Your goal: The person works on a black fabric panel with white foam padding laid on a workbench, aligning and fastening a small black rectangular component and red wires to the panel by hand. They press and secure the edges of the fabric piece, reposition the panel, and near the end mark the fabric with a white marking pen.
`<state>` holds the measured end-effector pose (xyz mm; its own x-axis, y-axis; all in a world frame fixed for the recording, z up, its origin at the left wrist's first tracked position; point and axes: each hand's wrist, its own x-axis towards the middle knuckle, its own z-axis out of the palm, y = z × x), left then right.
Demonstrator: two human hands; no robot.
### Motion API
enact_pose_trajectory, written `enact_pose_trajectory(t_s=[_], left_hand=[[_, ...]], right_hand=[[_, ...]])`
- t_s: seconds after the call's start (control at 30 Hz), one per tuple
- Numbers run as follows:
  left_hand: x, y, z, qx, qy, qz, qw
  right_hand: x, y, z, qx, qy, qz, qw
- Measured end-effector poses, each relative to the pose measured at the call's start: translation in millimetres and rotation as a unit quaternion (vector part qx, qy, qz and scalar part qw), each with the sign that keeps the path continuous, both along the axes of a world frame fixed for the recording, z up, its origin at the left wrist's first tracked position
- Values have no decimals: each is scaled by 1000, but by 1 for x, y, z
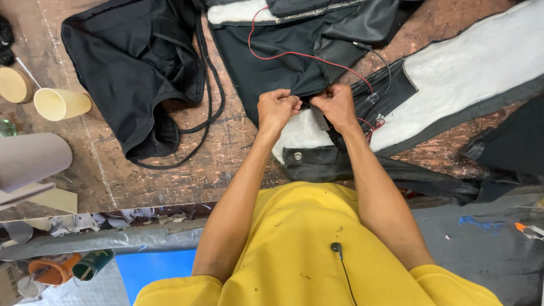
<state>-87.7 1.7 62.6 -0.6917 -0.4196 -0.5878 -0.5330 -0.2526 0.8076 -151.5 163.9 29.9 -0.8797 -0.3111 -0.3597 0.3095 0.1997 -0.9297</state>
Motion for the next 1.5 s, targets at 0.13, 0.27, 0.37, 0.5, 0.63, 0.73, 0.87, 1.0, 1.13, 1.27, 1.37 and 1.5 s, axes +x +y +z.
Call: enact_pose_trajectory(t_s=[0.13, 0.27, 0.37, 0.5, 0.63, 0.73, 0.87, 1.0, 1.13, 1.27, 1.37, 1.5], left_hand=[[-2, -4, -2, 7, 24, 7, 1000], [-3, -12, 1, -13, 20, -5, 1000], [-4, -9, 4, -122, -3, -48, 991], [-1, 4, 10, -295, 29, -118, 948], [4, 15, 9, -331, 21, -151, 931], [4, 16, 6, -337, 21, -127, 933], [9, 8, 7, -266, 5, -107, 958], [9, 3, 12, -110, -62, -51, 991], [6, -1, 17, -33, -76, -3, 997], [3, -1, 21, -19, -90, 5, 996], [1, 0, 25, -24, -96, 6, 995], [0, 0, 29, -23, -90, 2, 996]], right_hand=[[0, -3, 1, 47, 16, -3, 999], [0, -5, 3, -27, -29, -36, 999], [-1, -5, 9, -56, -35, -38, 997], [0, -6, 20, -87, -63, -68, 992], [1, -8, 22, -82, -63, -95, 990], [1, -10, 19, -112, -35, -77, 990], [6, -15, 16, -113, -2, -36, 993], [16, -16, 14, -109, 25, -26, 993], [19, -15, 13, -99, 5, -29, 995], [18, -16, 11, -101, 12, -34, 994], [17, -18, 9, -77, 31, -33, 996], [17, -18, 7, -38, 42, -34, 998]])
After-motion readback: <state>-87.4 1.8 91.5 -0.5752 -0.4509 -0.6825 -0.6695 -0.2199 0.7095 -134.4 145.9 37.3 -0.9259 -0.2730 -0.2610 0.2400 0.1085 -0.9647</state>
